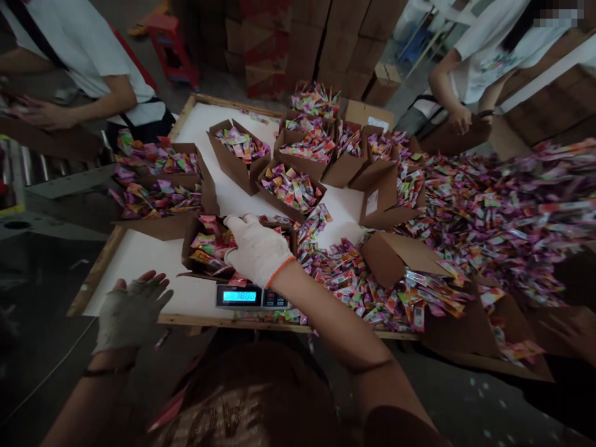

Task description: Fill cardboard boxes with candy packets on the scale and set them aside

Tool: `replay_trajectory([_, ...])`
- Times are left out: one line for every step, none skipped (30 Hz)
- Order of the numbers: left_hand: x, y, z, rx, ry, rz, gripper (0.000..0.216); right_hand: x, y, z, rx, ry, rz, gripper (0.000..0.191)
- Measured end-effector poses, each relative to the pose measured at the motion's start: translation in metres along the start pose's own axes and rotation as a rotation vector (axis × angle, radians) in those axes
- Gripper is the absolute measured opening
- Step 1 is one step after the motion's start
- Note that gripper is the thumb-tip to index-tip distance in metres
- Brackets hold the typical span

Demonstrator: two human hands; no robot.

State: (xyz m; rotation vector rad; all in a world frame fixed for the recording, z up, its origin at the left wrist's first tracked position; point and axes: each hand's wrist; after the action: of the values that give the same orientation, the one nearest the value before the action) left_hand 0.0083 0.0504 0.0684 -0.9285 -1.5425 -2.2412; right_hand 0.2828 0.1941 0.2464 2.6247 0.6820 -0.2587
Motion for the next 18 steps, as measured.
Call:
replay_trajectory([0.000, 0.001, 0.001, -0.002, -0.006, 0.001, 0.040, 0.002, 0.000, 0.002, 0.021, -0.006, -0.003, 0.058])
replay_trajectory([0.001, 0.003, 0.004, -0.003, -0.013, 0.003, 0.040, 0.006, 0.001, 0.003, 0.053, -0.012, -0.003, 0.056])
replay_trajectory([0.002, 0.006, 0.009, 0.000, -0.019, 0.006, 0.041, 0.012, 0.002, 0.006, 0.098, -0.019, 0.004, 0.053])
replay_trajectory([0.003, 0.010, 0.014, 0.004, -0.026, 0.009, 0.044, 0.020, 0.004, 0.009, 0.154, -0.029, 0.016, 0.050])
replay_trajectory([0.004, 0.014, 0.020, 0.010, -0.030, 0.009, 0.048, 0.031, 0.006, 0.012, 0.219, -0.042, 0.035, 0.048])
replay_trajectory([0.005, 0.019, 0.027, 0.016, -0.032, 0.004, 0.052, 0.043, 0.010, 0.016, 0.288, -0.057, 0.056, 0.047])
replay_trajectory([0.006, 0.024, 0.033, 0.024, -0.035, -0.005, 0.055, 0.056, 0.014, 0.020, 0.356, -0.072, 0.073, 0.045])
replay_trajectory([0.007, 0.028, 0.039, 0.035, -0.039, -0.018, 0.057, 0.069, 0.020, 0.024, 0.417, -0.085, 0.084, 0.044])
replay_trajectory([0.008, 0.032, 0.044, 0.043, -0.042, -0.031, 0.058, 0.081, 0.026, 0.028, 0.467, -0.098, 0.091, 0.042])
replay_trajectory([0.009, 0.034, 0.049, 0.048, -0.043, -0.043, 0.058, 0.092, 0.033, 0.032, 0.505, -0.110, 0.098, 0.040])
replay_trajectory([0.009, 0.036, 0.053, 0.050, -0.043, -0.052, 0.058, 0.101, 0.040, 0.035, 0.530, -0.123, 0.108, 0.038])
replay_trajectory([0.010, 0.037, 0.056, 0.050, -0.044, -0.060, 0.059, 0.107, 0.046, 0.037, 0.540, -0.138, 0.121, 0.036])
replay_trajectory([0.010, 0.037, 0.059, 0.050, -0.047, -0.066, 0.059, 0.110, 0.051, 0.038, 0.542, -0.152, 0.137, 0.033])
replay_trajectory([0.011, 0.037, 0.062, 0.048, -0.051, -0.071, 0.059, 0.112, 0.055, 0.038, 0.541, -0.163, 0.151, 0.030])
replay_trajectory([0.011, 0.036, 0.065, 0.047, -0.057, -0.075, 0.060, 0.111, 0.058, 0.038, 0.539, -0.168, 0.158, 0.026])
replay_trajectory([0.012, 0.036, 0.068, 0.044, -0.062, -0.077, 0.060, 0.110, 0.060, 0.039, 0.538, -0.169, 0.159, 0.023])
replay_trajectory([0.013, 0.035, 0.071, 0.037, -0.065, -0.076, 0.061, 0.109, 0.061, 0.039, 0.540, -0.166, 0.159, 0.021])
replay_trajectory([0.013, 0.035, 0.074, 0.025, -0.066, -0.071, 0.061, 0.108, 0.060, 0.040, 0.544, -0.161, 0.162, 0.021])
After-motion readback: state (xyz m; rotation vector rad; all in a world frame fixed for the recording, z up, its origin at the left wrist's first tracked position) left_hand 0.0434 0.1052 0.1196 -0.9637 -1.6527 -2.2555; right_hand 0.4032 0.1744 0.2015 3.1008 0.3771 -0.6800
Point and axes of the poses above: each hand's wrist, its own y-axis away from the middle knuckle, its own z-axis out of the palm, x = y × z, and after that the axes turned 9 degrees about y, right-handed
